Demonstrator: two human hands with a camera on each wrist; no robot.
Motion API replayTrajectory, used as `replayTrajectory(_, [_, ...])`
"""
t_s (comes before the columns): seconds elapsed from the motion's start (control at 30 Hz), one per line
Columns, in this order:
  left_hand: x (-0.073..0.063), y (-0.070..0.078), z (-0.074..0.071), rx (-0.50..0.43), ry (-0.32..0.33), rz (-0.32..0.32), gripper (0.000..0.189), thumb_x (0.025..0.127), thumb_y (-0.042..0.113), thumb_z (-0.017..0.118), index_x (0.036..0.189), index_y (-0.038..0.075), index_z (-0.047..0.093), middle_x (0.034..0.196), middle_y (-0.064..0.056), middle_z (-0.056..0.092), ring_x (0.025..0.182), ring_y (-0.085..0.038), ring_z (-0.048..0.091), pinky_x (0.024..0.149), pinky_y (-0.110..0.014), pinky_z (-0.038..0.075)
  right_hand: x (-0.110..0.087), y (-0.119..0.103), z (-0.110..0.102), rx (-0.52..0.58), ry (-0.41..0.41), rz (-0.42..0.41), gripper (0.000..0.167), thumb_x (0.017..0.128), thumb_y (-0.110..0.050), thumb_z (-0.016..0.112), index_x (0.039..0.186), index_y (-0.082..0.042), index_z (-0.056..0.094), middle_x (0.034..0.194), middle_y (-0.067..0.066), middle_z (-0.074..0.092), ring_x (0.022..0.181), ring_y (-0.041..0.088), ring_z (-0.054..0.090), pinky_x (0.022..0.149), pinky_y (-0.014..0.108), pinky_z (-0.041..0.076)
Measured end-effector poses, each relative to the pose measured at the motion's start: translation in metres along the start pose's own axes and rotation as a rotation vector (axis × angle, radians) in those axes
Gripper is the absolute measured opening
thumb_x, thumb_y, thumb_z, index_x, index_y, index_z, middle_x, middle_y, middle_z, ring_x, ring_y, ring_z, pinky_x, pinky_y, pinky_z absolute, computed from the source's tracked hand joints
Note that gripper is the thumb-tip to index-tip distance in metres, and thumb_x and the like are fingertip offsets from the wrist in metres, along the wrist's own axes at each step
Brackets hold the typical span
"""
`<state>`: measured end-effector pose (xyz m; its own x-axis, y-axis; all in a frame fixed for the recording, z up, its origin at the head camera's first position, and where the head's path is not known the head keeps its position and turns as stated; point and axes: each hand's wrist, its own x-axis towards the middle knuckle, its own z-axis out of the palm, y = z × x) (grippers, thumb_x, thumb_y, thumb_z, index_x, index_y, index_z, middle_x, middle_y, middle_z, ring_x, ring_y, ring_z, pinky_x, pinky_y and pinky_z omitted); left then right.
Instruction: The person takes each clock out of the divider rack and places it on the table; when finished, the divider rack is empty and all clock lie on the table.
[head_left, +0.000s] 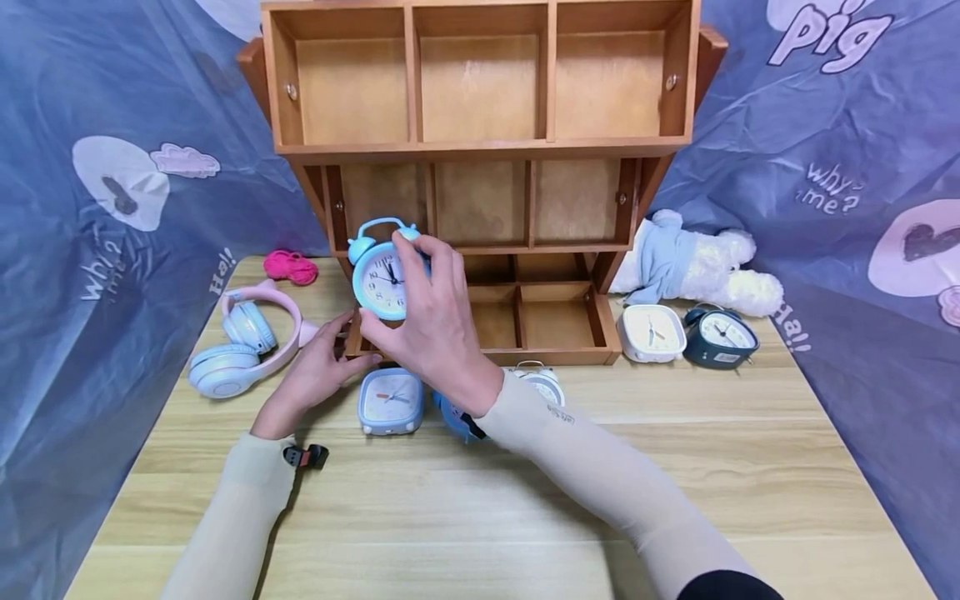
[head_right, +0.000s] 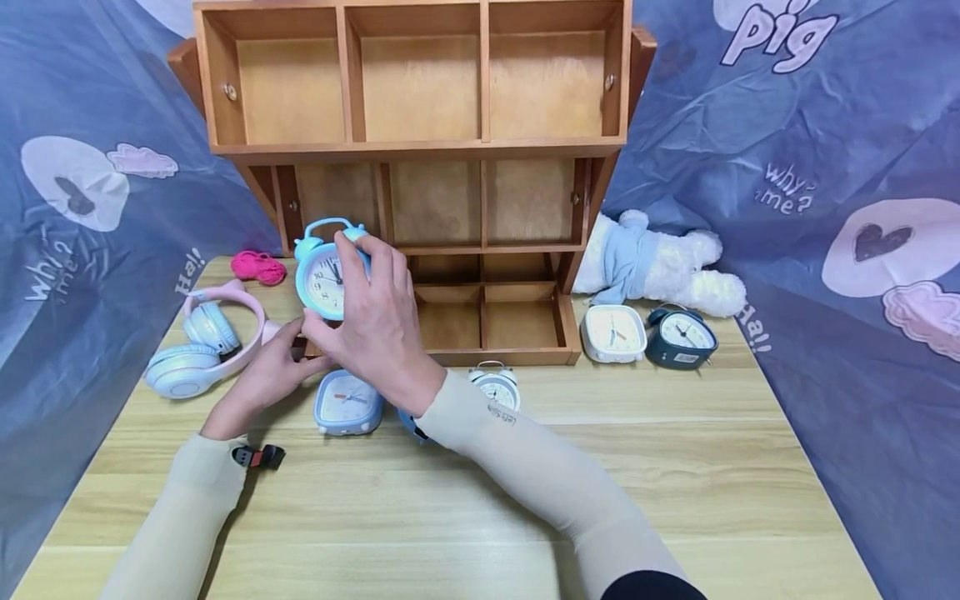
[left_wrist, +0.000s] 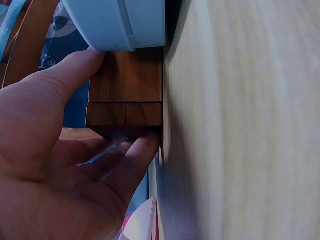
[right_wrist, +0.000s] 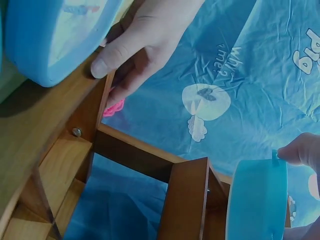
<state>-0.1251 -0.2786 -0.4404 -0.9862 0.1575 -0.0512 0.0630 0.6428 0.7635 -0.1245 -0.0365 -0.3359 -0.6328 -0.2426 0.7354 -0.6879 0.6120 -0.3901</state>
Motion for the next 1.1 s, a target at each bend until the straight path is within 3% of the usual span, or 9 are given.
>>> replayTrajectory(0.17, [-0.001,0.001,0.000,-0.021,0.004,0.001,0.091,0.105,0.037,0.082,0.177,0.010,0.032,0.168,-0.024,0.053,0.145,-0.045,0.062,0.118,-0.063,0.053,-0.012,0.001,-0.006,0.014,-0.020,0.025,0.086,0.088,-0.035,0.090,0.159,0.002,0.056,0.148,0.024,0.054,0.133,0.038,0.053,0.111,0.045,0.056])
replayTrajectory(0.43, [-0.002,0.003,0.001,0.020,0.021,-0.026,0.096,0.104,0.036,0.083,0.176,0.003,0.029,0.171,-0.031,0.046,0.147,-0.049,0.059,0.120,-0.064,0.052,-0.024,0.000,-0.013,0.029,-0.031,0.057,0.088,0.085,-0.032,0.092,0.158,0.001,0.056,0.147,0.024,0.054,0.133,0.039,0.053,0.111,0.046,0.057])
replayTrajectory(0.77, [-0.002,0.001,0.002,0.029,0.024,-0.043,0.100,0.103,0.040,0.084,0.177,0.002,0.026,0.174,-0.031,0.043,0.150,-0.052,0.056,0.122,-0.067,0.050,-0.035,0.000,-0.029,0.045,-0.065,0.098,0.090,0.085,-0.032,0.093,0.159,0.002,0.056,0.148,0.024,0.053,0.136,0.039,0.052,0.108,0.047,0.060])
replayTrajectory(1.1, [-0.003,0.002,0.002,0.035,0.023,-0.048,0.102,0.103,0.040,0.084,0.177,0.001,0.026,0.175,-0.032,0.042,0.152,-0.053,0.055,0.125,-0.067,0.048,-0.043,0.010,-0.044,0.088,-0.098,0.188,0.090,0.083,-0.031,0.094,0.160,-0.002,0.056,0.150,0.021,0.050,0.136,0.038,0.050,0.107,0.048,0.060])
